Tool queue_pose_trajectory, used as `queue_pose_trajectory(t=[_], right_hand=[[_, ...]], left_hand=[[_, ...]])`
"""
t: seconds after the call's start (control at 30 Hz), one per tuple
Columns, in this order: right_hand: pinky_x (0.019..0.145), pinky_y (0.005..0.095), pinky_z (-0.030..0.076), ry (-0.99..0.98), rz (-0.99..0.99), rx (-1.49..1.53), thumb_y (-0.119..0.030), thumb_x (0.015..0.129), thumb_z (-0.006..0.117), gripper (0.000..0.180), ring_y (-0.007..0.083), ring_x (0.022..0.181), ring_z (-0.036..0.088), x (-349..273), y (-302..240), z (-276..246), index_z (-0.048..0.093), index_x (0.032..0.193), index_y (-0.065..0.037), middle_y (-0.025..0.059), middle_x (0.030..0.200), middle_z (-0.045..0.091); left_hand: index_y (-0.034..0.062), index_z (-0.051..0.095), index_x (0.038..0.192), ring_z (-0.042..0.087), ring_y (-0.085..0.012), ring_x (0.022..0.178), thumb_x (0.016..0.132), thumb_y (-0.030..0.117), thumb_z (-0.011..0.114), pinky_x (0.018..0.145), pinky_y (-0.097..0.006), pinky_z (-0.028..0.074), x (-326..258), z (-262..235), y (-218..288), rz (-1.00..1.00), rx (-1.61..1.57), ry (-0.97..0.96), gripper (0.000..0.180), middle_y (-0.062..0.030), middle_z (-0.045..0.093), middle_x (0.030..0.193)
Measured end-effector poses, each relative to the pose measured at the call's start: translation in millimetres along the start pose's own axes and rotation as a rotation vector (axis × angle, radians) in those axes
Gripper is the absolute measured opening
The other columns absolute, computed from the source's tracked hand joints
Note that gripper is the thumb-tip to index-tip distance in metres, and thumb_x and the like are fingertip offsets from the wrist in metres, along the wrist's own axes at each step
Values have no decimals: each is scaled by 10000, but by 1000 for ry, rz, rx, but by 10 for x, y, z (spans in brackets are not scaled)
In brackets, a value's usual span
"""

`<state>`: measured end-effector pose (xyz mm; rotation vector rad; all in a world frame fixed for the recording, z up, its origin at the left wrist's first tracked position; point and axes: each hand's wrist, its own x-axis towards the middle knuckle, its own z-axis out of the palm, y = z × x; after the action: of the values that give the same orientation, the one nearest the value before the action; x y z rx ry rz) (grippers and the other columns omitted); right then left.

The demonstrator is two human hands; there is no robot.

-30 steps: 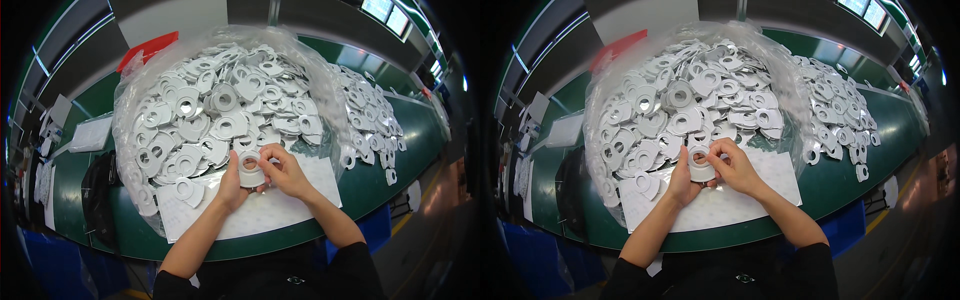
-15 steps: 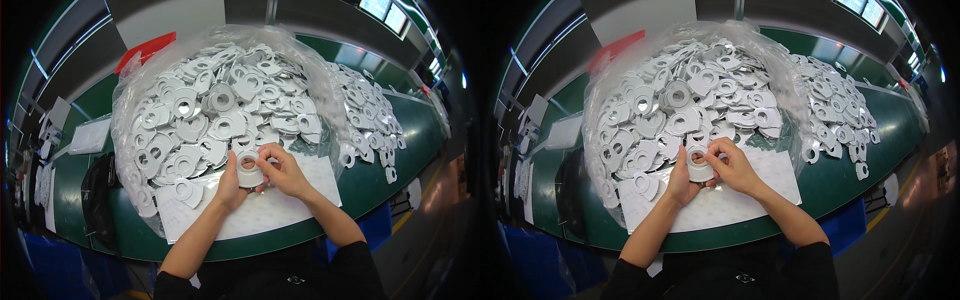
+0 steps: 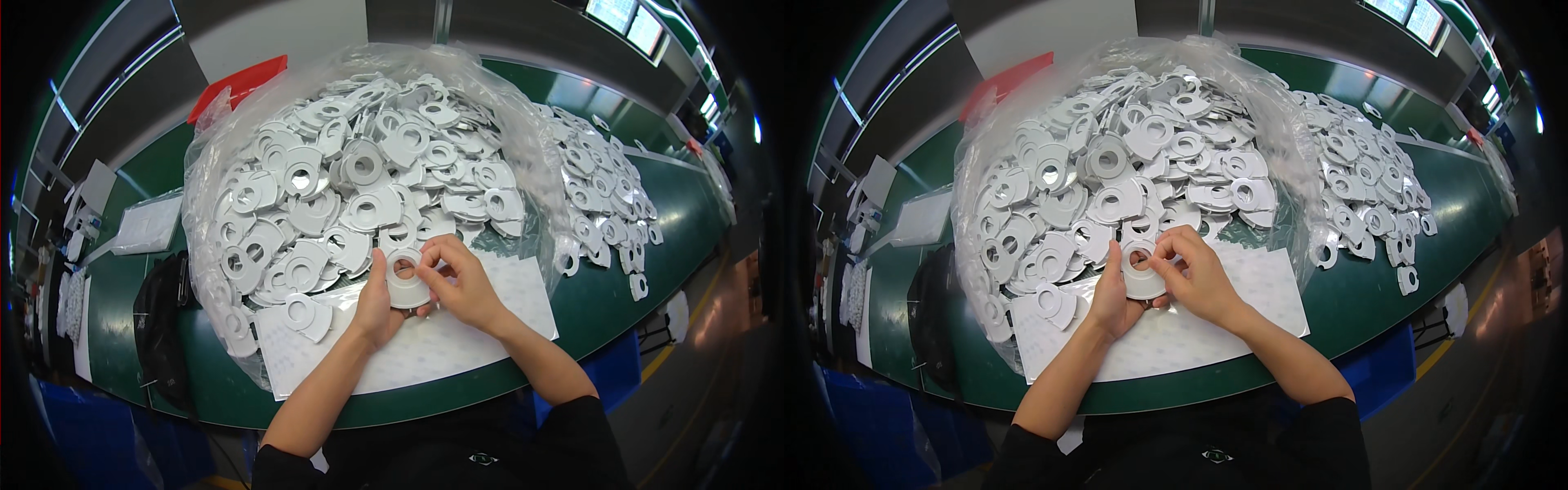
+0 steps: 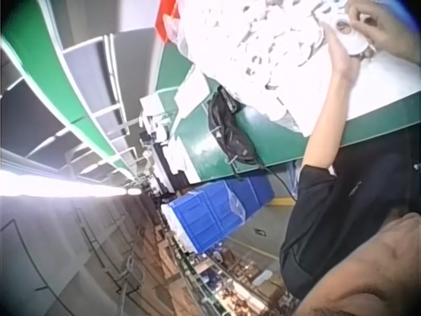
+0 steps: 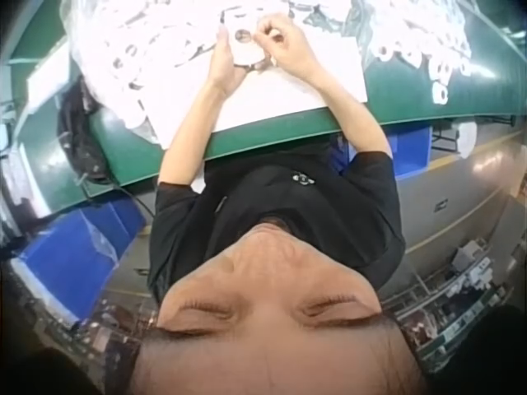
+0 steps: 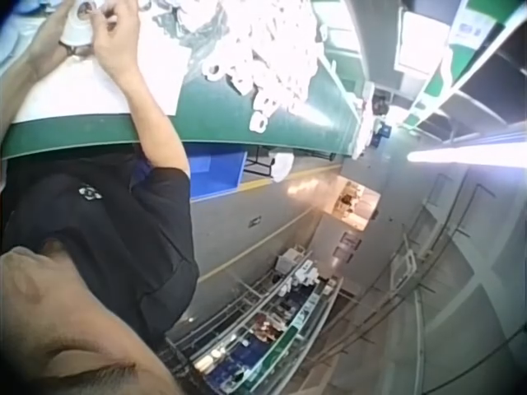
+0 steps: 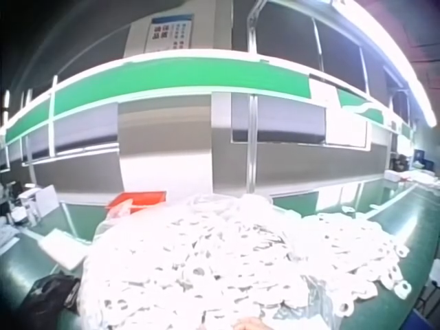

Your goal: Applying small circular stickers onto circular white components at a factory workbench.

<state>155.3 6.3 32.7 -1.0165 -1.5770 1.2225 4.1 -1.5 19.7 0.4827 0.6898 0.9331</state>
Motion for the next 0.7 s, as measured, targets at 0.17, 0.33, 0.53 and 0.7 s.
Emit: queue_pose_trajectory(t=[0.17,0.33,0.53,0.7], right_hand=[[619,303,481,126,-408,-547,-109,784,670,139,214,738,570,21,18,-38,576,847,-29,98,966,539],[618,316,460,283,-525,-625,-139,759,694,203,214,792,583,31,-49,-19,647,937,-56,72,871,582],[513,233,436,130,74,47,-68,797,633,219,91,591,604,11,-4,-50,653,1003,5,68,841,609],[447,200,426,148,64,54,-34,805,615,176,90,487,581,22,0,-55,636,955,56,83,774,606]], left_hand=[[98,487,1019,570,-190,759,932,630,149,575,-304,439,8,-35,-21,6,-29,-21,636,-87,595,929],[97,500,1046,570,-183,754,927,639,139,574,-305,437,11,-56,-19,7,-32,-5,662,-63,588,881],[66,520,1131,582,-172,737,902,673,75,559,-275,430,9,-31,-14,29,61,-116,787,-72,594,851],[61,524,1116,581,-156,704,894,682,63,545,-254,424,31,-55,-69,53,131,-138,806,-75,594,850]])
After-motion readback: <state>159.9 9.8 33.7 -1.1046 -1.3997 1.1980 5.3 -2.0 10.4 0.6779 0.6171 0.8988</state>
